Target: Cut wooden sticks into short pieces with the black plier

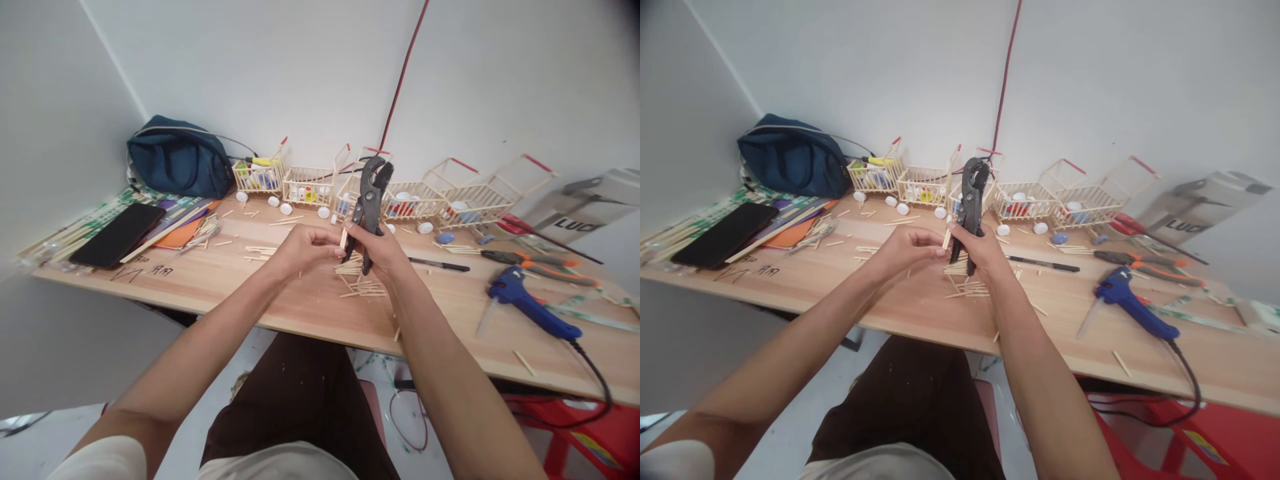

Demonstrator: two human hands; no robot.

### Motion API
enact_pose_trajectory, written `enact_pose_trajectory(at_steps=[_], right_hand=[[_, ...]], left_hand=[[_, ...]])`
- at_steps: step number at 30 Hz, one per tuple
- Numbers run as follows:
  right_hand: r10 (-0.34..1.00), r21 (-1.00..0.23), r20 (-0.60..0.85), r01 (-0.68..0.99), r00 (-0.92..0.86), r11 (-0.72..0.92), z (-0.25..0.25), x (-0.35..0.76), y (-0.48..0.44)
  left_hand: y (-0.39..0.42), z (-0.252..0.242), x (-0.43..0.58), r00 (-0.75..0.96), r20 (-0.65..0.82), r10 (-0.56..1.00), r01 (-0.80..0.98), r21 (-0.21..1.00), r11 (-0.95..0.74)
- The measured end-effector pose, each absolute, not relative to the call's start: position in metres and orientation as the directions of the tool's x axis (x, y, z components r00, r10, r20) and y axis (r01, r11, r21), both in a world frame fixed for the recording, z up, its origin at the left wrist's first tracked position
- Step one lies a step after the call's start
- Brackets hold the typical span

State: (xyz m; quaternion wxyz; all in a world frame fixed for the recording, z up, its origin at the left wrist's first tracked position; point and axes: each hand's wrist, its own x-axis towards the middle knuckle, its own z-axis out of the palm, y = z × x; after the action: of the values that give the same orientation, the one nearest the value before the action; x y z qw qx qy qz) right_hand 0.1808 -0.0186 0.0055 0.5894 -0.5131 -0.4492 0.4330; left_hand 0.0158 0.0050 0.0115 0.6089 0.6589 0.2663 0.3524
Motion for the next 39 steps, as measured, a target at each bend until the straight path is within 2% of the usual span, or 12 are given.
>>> enact_pose_trajectory(at_steps=[4, 7, 16, 22, 26, 29, 34, 39], right_hand=[[0.977, -0.990, 0.084, -0.096, 0.195, 0.105, 0.006, 0.181, -0.019], [0.977, -0.987, 0.077, -0.122, 0.198, 0.102, 0.006, 0.180, -0.019], [0.968, -0.989, 0.088, -0.097, 0.236, 0.114, 0.004, 0.179, -0.017], [0.959, -0.983, 0.097, -0.125, 0.266, 0.134, 0.005, 0.179, -0.018], [0.952, -0.983, 0.147, -0.065, 0.270, 0.171, 0.003, 0.180, -0.018], [0.940, -0.982, 0.190, 0.044, 0.284, 0.186, 0.003, 0.180, -0.018], [0.907, -0.944, 0.304, 0.219, 0.291, 0.246, 0.004, 0.180, -0.020], [0.902, -0.923, 0.338, 0.282, 0.270, 0.261, 0.004, 0.178, -0.022]], left_hand=[[0.003, 0.006, 0.017, 0.509, 0.297, 0.808, 0.091, 0.915, -0.393], [0.000, 0.006, 0.017, 0.457, 0.376, 0.806, 0.202, 0.839, -0.506], [-0.012, 0.013, 0.020, 0.419, 0.398, 0.816, 0.247, 0.815, -0.525], [-0.011, 0.008, 0.019, 0.440, 0.453, 0.775, 0.305, 0.736, -0.604], [-0.010, 0.006, 0.018, 0.456, 0.474, 0.753, 0.335, 0.693, -0.638], [-0.010, 0.008, 0.019, 0.444, 0.436, 0.783, 0.278, 0.764, -0.583], [-0.009, 0.011, 0.023, 0.428, 0.280, 0.859, 0.032, 0.946, -0.324], [-0.004, 0.006, 0.025, 0.471, 0.162, 0.867, -0.177, 0.980, -0.086]])
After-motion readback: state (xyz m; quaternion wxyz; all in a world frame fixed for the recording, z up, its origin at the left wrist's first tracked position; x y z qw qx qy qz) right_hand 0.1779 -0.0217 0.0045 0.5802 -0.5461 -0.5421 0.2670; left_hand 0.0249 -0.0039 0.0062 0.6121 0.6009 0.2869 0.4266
